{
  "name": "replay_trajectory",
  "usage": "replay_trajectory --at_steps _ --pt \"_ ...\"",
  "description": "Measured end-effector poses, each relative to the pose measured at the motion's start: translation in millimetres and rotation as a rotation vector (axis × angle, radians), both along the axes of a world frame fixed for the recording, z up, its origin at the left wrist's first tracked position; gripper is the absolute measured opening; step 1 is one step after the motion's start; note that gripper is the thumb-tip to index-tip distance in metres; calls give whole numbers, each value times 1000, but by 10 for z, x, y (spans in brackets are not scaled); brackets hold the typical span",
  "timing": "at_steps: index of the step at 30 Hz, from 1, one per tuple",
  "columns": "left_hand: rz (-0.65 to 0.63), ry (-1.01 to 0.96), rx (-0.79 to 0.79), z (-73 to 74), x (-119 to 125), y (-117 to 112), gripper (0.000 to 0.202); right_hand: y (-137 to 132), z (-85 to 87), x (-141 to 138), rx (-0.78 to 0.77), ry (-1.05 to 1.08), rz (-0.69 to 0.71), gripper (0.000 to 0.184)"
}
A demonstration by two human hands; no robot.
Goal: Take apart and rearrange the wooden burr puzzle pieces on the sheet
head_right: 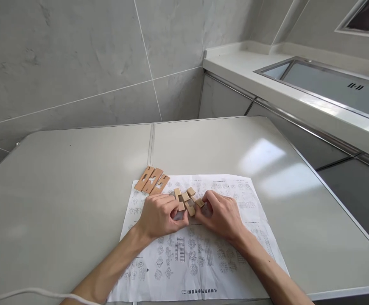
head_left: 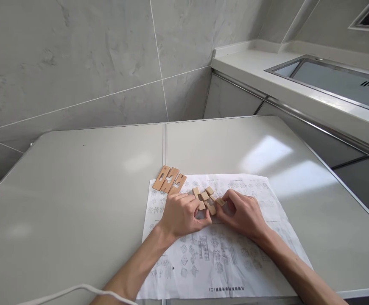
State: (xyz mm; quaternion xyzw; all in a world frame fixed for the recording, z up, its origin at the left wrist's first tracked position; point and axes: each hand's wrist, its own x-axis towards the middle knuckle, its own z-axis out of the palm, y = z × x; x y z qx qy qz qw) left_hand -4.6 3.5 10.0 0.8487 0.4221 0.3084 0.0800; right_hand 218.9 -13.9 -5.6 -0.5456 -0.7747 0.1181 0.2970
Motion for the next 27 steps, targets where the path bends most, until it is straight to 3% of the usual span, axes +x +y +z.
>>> replay_trajectory --at_steps 7,11,13,18,27 --pt "-54 -73 -1 71 -19 46 16 -15 45 24 -16 -11 143 7" --pt "-150 -60 -128 38 -54 88 64 -10 59 29 -45 15 183 11" --pt "-212 -23 -186 -2 -69 99 72 -9 50 35 -70 25 211 15" --pt "-298 32 -231 -45 -93 103 61 -10 13 54 -122 50 282 16" --pt "-275 71 -148 58 -100 49 59 15 35 28 -209 111 221 25"
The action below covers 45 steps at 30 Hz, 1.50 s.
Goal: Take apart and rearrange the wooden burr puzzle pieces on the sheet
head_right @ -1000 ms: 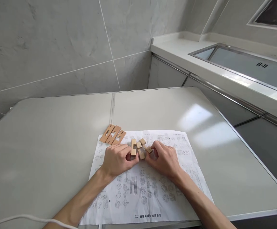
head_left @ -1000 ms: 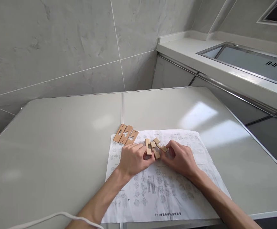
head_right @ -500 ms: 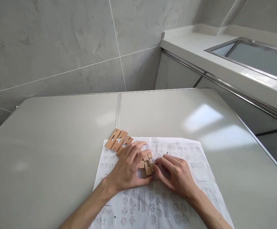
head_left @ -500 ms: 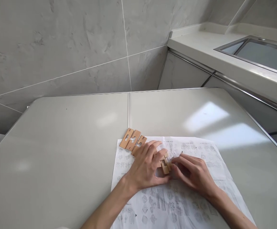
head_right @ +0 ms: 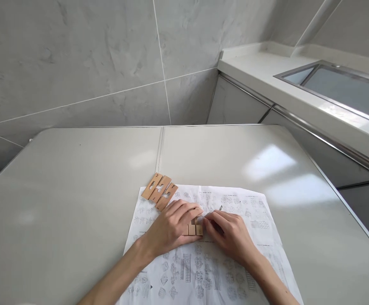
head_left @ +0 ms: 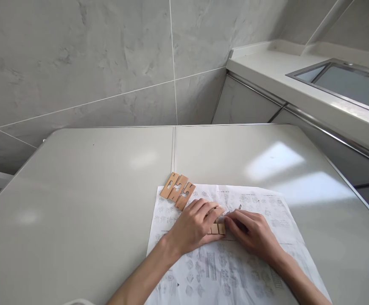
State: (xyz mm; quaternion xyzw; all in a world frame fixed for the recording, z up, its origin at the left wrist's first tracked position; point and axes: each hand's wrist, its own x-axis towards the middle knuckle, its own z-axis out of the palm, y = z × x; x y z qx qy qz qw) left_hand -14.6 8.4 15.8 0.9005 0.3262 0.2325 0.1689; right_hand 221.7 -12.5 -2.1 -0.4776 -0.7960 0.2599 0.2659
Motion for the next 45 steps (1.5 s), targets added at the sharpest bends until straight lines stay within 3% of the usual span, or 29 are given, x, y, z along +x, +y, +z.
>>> replay_trajectory --at_steps 5,11,15,23,29,34,39,45 --pt "116 -22 39 151 -214 -185 58 9 75 -5 3 -34 3 31" --pt "486 -46 59 224 -618 -503 53 -149 216 104 16 -121 81 26" --pt "653 -32 76 180 -747 -537 50 -342 262 262 36 -100 20 19" --pt "735 -17 52 94 -708 -381 51 -552 231 486 54 -91 -110 14" --pt "853 -71 -115 92 -739 -455 65 -556 207 499 19 -112 -120 19" --pt "892 -167 -109 106 -879 -575 51 -430 248 492 47 -117 -59 20" --pt "1065 -238 -102 116 -1009 -803 26 -243 271 468 69 -143 3 23" --pt "1074 -254 -252 89 -1068 -990 44 21 243 371 50 -138 93 26"
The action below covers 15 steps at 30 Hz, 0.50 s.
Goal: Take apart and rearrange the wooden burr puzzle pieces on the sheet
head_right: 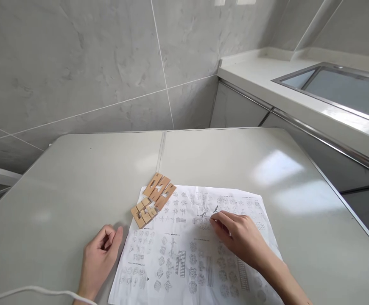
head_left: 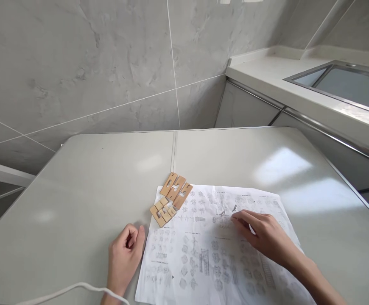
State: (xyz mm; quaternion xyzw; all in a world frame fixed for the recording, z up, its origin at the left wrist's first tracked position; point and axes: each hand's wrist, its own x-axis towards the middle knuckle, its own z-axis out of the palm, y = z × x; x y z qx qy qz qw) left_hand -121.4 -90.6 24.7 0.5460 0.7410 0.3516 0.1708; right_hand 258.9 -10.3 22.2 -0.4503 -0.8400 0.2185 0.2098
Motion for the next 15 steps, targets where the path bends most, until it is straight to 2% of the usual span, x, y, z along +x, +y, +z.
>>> replay_trajectory --at_steps 8,15 --pt "-7 41 -13 -14 22 42 41 59 -249 -116 21 83 -20 19" --pt "22 49 -24 -22 1 48 40 61 -266 -142 19 128 -50 25"
